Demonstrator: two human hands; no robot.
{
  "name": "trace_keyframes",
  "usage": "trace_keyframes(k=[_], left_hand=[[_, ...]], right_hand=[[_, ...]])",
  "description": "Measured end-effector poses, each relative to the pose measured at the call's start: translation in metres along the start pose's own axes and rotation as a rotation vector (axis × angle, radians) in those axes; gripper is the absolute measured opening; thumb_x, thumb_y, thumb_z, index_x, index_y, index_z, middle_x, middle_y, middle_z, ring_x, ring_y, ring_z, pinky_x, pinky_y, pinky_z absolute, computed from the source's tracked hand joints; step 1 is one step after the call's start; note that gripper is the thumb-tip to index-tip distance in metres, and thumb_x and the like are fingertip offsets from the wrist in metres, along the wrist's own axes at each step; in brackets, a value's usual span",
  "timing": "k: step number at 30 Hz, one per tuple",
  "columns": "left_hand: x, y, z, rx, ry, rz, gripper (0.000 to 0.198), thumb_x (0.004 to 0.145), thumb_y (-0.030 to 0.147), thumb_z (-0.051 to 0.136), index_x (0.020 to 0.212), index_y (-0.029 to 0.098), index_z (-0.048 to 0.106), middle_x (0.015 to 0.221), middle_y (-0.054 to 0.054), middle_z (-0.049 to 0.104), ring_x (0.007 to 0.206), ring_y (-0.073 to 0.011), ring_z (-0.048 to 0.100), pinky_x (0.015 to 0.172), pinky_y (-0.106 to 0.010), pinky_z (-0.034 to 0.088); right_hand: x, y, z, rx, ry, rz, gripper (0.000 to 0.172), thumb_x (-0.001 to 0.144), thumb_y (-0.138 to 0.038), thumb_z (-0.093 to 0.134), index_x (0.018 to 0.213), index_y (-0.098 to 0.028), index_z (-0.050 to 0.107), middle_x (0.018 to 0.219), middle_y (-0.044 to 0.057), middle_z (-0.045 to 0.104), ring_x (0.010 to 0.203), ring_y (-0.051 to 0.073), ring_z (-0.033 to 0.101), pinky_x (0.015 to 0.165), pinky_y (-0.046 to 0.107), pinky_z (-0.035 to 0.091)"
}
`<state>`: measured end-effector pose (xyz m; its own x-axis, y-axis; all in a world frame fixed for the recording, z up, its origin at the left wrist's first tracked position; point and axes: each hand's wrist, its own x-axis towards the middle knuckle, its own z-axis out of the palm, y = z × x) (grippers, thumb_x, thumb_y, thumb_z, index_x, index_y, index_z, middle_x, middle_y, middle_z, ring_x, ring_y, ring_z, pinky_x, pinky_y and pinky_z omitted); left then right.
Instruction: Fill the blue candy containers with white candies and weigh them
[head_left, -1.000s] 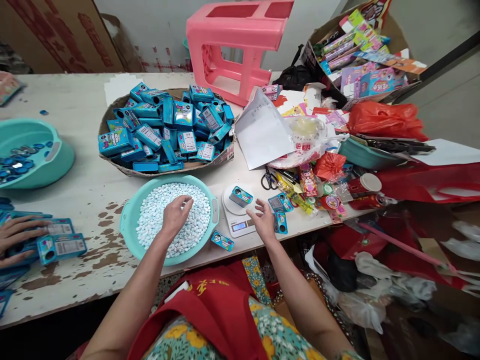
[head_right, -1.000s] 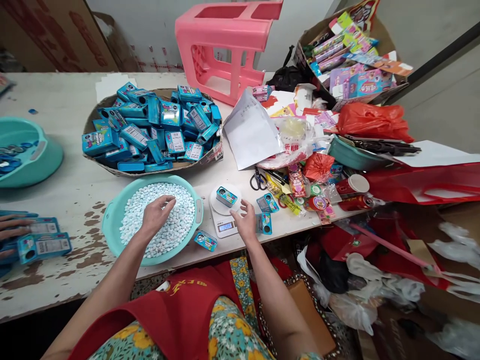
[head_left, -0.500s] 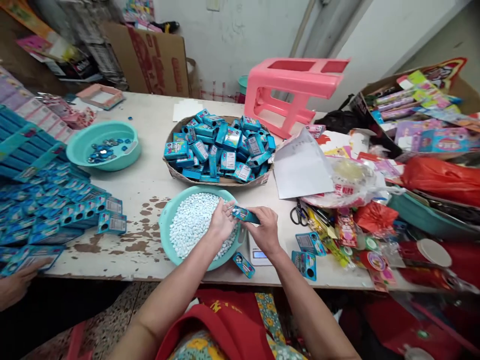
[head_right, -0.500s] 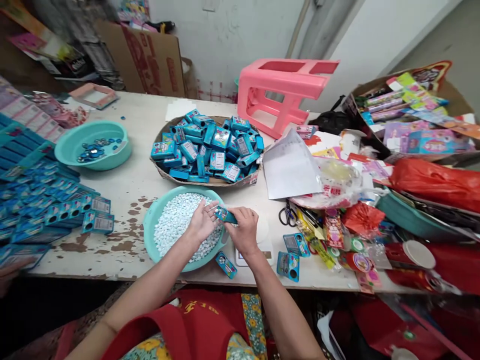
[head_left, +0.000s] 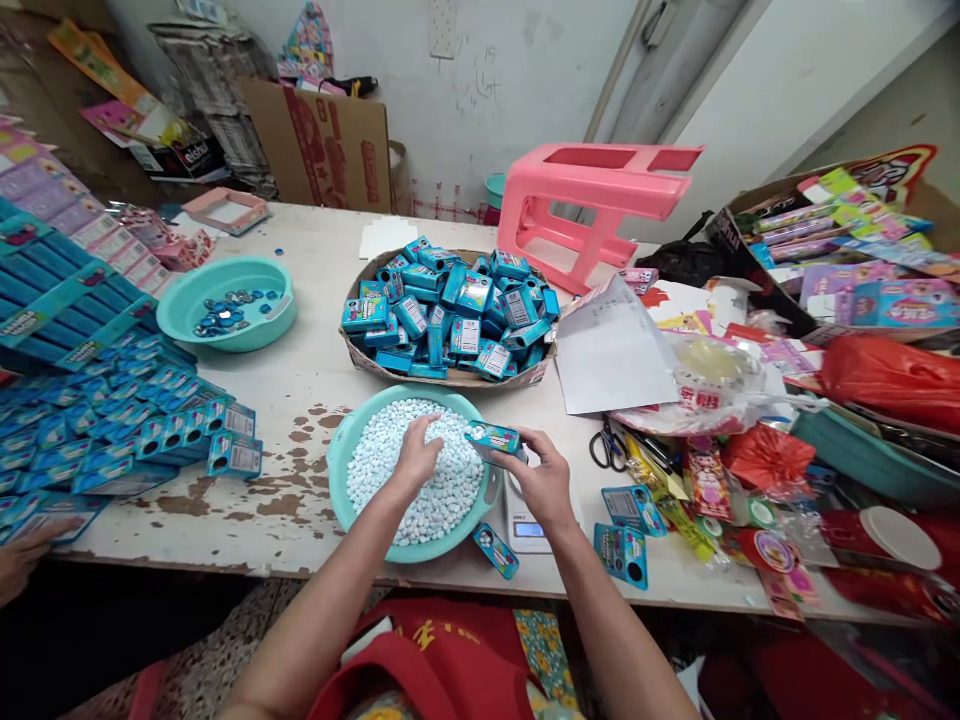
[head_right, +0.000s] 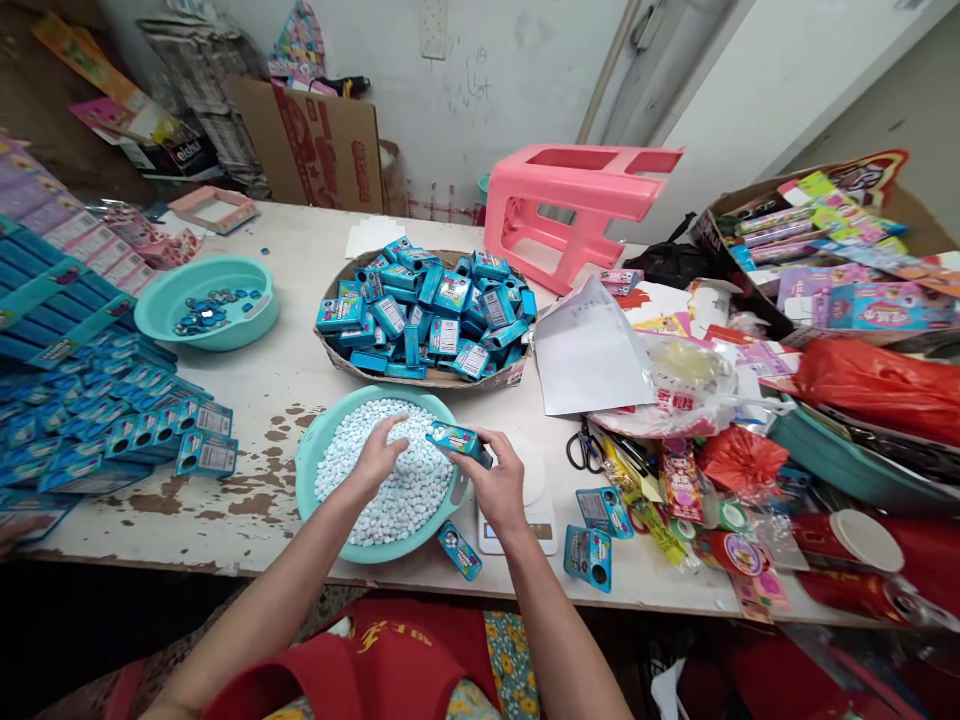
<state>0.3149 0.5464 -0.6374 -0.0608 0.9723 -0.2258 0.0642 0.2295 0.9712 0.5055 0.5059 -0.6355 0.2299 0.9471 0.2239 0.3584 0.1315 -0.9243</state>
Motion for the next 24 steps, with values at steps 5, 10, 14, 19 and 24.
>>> trace_keyframes(k=[5,10,14,19,24], left_hand=[[-0.006,0.028,-0.018,0.380,-0.402,0.461,0.060,0.074,0.016,0.058,0.131,0.031,0.051,0.138,-0.006,0.047,0.130,-0.0259,0.040,0.108,-0.041,0.031],[0.000,0.034,-0.032,0.622,-0.334,0.508,0.041,0.079,0.027,0.059,0.120,0.026,0.057,0.118,-0.007,0.059,0.112,-0.0249,0.053,0.097,-0.037,0.040],[0.019,0.020,-0.094,0.789,0.071,0.438,0.041,0.080,0.036,0.058,0.119,0.021,0.055,0.113,-0.007,0.059,0.105,-0.0259,0.055,0.093,-0.039,0.043],[0.074,-0.025,-0.195,0.927,0.651,0.129,0.051,0.076,0.037,0.063,0.119,0.013,0.049,0.120,-0.011,0.052,0.117,-0.0363,0.045,0.100,-0.053,0.036],[0.100,-0.072,-0.230,0.892,0.531,0.007,0.052,0.079,0.040,0.057,0.115,0.006,0.044,0.117,-0.015,0.050,0.116,-0.0491,0.042,0.094,-0.066,0.034]], right_hand=[[-0.004,-0.003,0.026,0.188,-0.060,0.062,0.035,0.068,-0.038,0.074,0.099,-0.023,0.066,0.098,0.004,0.066,0.092,0.022,0.061,0.085,0.037,0.049],[-0.003,-0.006,0.032,0.303,-0.064,0.112,0.058,0.075,-0.038,0.069,0.127,-0.025,0.048,0.126,0.009,0.057,0.107,0.023,0.059,0.090,0.040,0.050],[-0.030,0.017,-0.016,0.088,0.056,0.145,0.043,0.081,-0.037,0.064,0.121,-0.023,0.054,0.121,0.010,0.060,0.106,0.023,0.059,0.093,0.042,0.048],[-0.110,0.061,-0.046,-0.146,-0.010,0.218,0.046,0.077,-0.042,0.068,0.116,-0.022,0.057,0.112,0.011,0.062,0.103,0.026,0.059,0.090,0.045,0.048],[-0.156,0.085,-0.015,-0.267,-0.154,0.197,0.051,0.067,-0.039,0.075,0.112,-0.022,0.058,0.107,0.010,0.062,0.103,0.030,0.058,0.091,0.048,0.047]])
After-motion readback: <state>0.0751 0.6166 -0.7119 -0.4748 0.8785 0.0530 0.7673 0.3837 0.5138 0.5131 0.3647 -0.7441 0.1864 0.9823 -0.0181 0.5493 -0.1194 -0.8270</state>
